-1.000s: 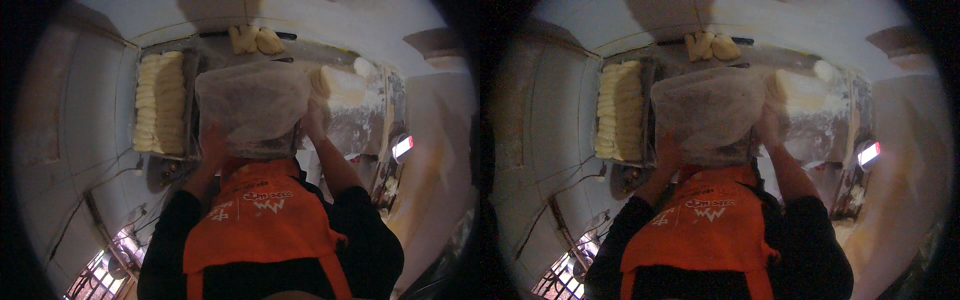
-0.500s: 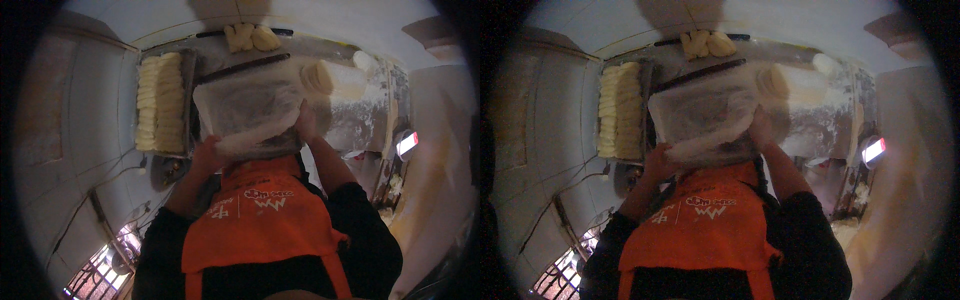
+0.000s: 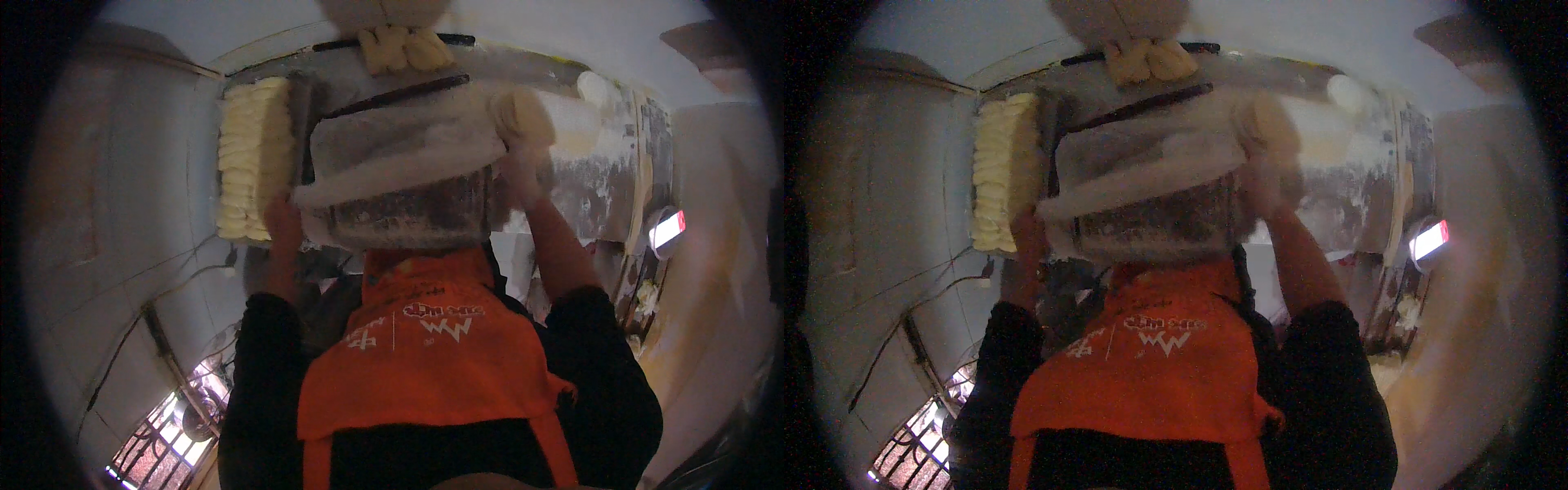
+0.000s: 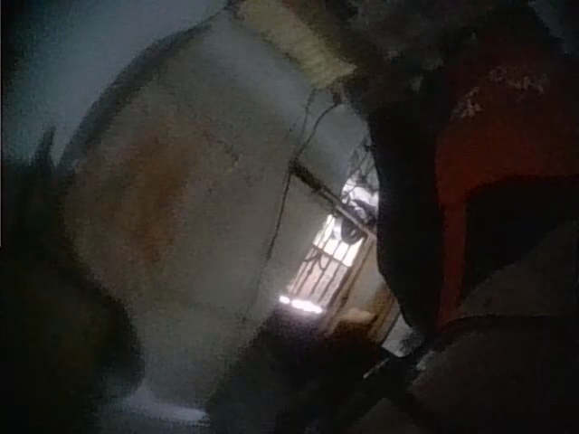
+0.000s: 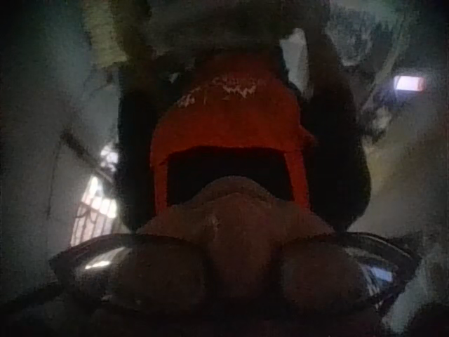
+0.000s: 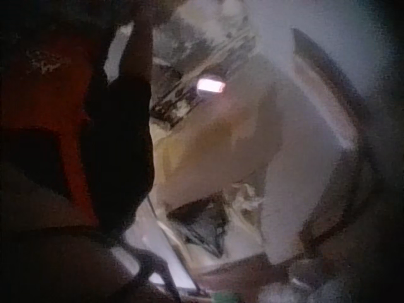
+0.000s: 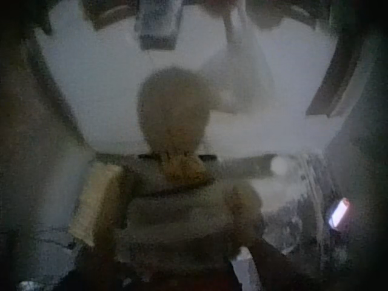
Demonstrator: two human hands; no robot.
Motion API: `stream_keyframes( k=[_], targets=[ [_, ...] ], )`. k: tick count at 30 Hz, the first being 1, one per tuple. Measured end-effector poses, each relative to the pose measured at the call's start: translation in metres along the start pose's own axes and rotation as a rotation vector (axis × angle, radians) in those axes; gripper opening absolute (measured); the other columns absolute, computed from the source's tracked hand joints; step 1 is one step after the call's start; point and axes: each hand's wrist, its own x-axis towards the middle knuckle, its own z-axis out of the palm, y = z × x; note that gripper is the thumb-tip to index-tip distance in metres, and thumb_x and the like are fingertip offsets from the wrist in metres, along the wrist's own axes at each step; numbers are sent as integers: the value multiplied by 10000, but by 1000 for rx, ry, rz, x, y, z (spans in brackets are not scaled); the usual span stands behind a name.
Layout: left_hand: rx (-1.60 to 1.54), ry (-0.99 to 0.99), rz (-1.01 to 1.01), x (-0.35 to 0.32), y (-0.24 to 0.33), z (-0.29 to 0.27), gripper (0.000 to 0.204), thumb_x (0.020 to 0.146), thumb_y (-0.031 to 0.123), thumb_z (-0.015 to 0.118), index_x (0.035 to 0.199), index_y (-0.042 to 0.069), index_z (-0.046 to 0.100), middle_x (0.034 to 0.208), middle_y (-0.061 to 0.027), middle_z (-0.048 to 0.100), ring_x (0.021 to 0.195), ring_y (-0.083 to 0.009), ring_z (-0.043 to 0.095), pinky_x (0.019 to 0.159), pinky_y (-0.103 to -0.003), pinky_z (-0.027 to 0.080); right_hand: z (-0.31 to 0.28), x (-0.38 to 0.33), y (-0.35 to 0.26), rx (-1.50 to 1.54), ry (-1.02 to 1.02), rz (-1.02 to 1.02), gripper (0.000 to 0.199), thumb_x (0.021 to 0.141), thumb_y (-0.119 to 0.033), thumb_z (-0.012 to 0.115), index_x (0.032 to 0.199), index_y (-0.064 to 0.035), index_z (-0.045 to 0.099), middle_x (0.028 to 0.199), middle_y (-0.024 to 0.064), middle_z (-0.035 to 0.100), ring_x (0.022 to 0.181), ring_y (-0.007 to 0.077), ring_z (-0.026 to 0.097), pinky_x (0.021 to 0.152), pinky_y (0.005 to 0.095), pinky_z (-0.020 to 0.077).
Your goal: The person flattens dough pieces on a floured metal table, rolls them with a rolling pin, and stacks the flattened sheets. They also handle a plastic-wrapped stack of dough and a metal pot lid.
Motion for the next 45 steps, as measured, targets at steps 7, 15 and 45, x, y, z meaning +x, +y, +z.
stream_keyframes(
  k=[7,15,45],
  targets=[
    [-574,-200,-178,88,57,22,430,835,250,724,1215,50,697,1134,-239,731,1100,-423,691,898,-489,563,72,25,48,229,67,156,441,925,-115,669,1347,3,615,1055,138,735,997,274,696,870,395,551],
    [-563,-302,218,56,68,9,626,836,254,786,1374,23,565,1467,-266,517,1252,-461,603,1014,-506,518,61,18,-1,1204,85,423,393,990,-239,670,1318,-27,631,1157,94,699,972,251,672,862,403,558],
    [-211,-11,82,206,134,-48,419,944,297,622,1283,52,638,1345,-228,585,1269,-410,533,1074,-534,414,-40,68,-75,478,-331,350,288,1019,-214,632,1257,-72,708,1120,96,728,942,207,722,849,353,573]
  ],
)
